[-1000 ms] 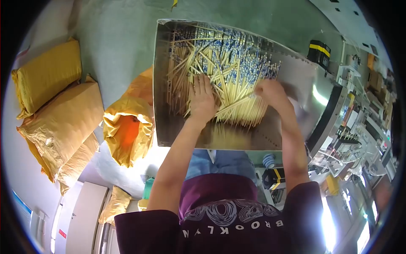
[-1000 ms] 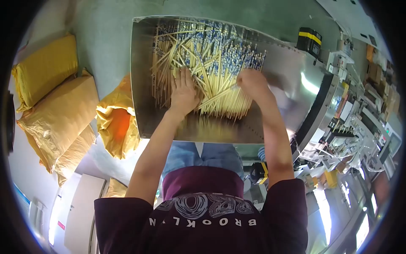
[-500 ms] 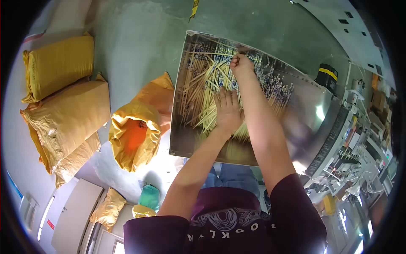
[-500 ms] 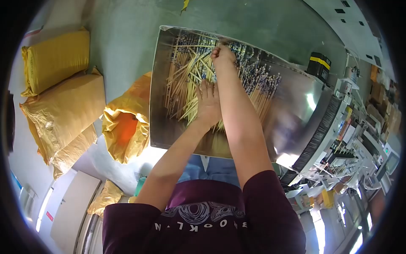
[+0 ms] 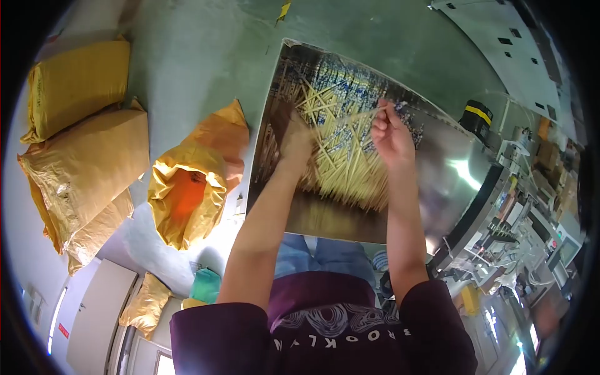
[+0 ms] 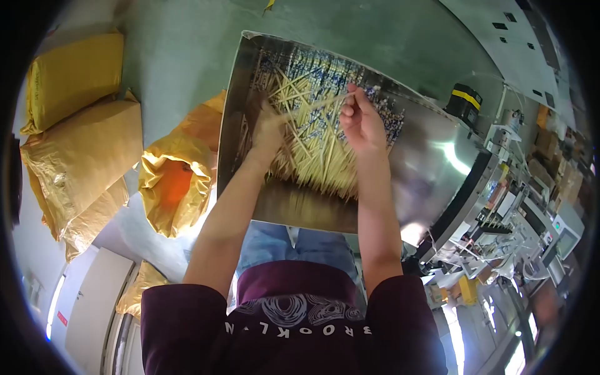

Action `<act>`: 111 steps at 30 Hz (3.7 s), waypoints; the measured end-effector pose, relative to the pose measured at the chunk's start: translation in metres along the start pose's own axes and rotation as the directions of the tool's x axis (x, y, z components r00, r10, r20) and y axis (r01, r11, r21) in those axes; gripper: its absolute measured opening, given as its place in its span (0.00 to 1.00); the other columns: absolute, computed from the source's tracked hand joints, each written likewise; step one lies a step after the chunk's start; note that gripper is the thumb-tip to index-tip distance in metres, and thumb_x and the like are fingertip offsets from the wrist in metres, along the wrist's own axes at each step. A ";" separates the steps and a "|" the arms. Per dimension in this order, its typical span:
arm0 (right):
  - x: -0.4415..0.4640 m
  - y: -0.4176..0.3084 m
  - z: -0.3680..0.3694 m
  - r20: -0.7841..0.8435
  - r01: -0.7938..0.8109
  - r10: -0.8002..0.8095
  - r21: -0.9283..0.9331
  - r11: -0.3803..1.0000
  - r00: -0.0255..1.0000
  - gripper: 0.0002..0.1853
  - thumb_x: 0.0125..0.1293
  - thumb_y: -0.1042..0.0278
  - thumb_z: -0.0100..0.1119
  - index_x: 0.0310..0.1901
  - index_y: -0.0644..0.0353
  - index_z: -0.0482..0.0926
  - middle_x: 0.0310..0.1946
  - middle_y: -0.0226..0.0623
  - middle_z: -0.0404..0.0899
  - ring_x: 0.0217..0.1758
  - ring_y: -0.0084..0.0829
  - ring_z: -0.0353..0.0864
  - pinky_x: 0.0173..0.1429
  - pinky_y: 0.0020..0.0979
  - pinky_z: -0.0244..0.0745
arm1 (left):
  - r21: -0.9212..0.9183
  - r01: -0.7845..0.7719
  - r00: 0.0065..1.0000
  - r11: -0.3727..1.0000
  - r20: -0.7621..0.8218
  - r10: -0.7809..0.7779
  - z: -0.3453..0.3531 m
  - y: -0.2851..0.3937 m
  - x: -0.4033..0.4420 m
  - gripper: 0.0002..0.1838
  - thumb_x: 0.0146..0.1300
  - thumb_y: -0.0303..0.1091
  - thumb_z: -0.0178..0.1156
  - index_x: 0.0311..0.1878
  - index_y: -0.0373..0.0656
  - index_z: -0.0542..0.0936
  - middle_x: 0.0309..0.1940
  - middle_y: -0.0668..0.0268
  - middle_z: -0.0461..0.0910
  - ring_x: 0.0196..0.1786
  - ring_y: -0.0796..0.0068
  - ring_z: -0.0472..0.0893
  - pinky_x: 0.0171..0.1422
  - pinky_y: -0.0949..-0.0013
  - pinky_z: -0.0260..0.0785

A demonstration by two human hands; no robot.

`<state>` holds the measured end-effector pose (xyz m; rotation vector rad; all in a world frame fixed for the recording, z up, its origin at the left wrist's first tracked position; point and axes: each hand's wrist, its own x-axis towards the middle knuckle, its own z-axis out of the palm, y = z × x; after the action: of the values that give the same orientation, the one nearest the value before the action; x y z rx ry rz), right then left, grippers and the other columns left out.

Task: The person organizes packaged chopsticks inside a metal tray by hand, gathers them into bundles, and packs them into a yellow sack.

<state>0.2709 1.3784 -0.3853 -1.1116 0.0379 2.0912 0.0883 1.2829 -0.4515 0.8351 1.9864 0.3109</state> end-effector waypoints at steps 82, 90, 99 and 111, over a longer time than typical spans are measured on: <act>-0.019 0.051 -0.037 -0.156 -0.389 -0.427 -0.749 -0.537 0.891 0.27 0.66 0.40 0.45 0.30 0.60 0.78 0.23 0.46 0.80 0.28 0.47 0.80 0.34 0.46 0.73 | 0.119 0.019 0.999 0.993 0.026 -0.022 -0.010 -0.001 -0.035 0.41 0.61 0.46 0.57 0.68 0.33 0.48 0.58 0.34 0.60 0.56 0.35 0.67 0.58 0.49 0.63; -0.015 0.065 -0.053 -0.108 -0.289 -0.317 -0.742 -0.605 0.942 0.25 0.66 0.43 0.47 0.31 0.59 0.80 0.23 0.48 0.79 0.29 0.47 0.80 0.35 0.46 0.73 | 0.343 -0.254 0.858 0.904 -0.351 0.375 0.029 0.013 -0.038 0.31 0.58 0.36 0.59 0.63 0.39 0.61 0.56 0.52 0.64 0.60 0.50 0.61 0.61 0.46 0.54; 0.044 0.050 -0.008 0.285 0.009 -0.408 -0.829 -0.560 0.868 0.12 0.61 0.58 0.58 0.35 0.58 0.80 0.32 0.46 0.81 0.34 0.45 0.81 0.39 0.43 0.75 | 0.504 -0.340 0.885 0.794 -0.114 0.451 0.027 0.028 -0.006 0.23 0.54 0.25 0.57 0.55 0.53 0.75 0.43 0.63 0.69 0.50 0.61 0.67 0.56 0.58 0.59; -0.065 -0.020 0.008 0.236 0.201 -0.670 -0.971 -0.132 0.704 0.08 0.61 0.66 0.60 0.38 0.61 0.78 0.23 0.36 0.77 0.24 0.25 0.74 0.32 0.27 0.69 | 0.623 -0.428 0.844 0.655 0.016 0.536 0.014 0.036 0.000 0.12 0.56 0.31 0.58 0.45 0.46 0.77 0.46 0.62 0.75 0.55 0.61 0.70 0.56 0.56 0.64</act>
<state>0.2999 1.3562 -0.3270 -1.8661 -1.7125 0.8936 0.1152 1.3080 -0.4401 1.8361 2.0064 0.0240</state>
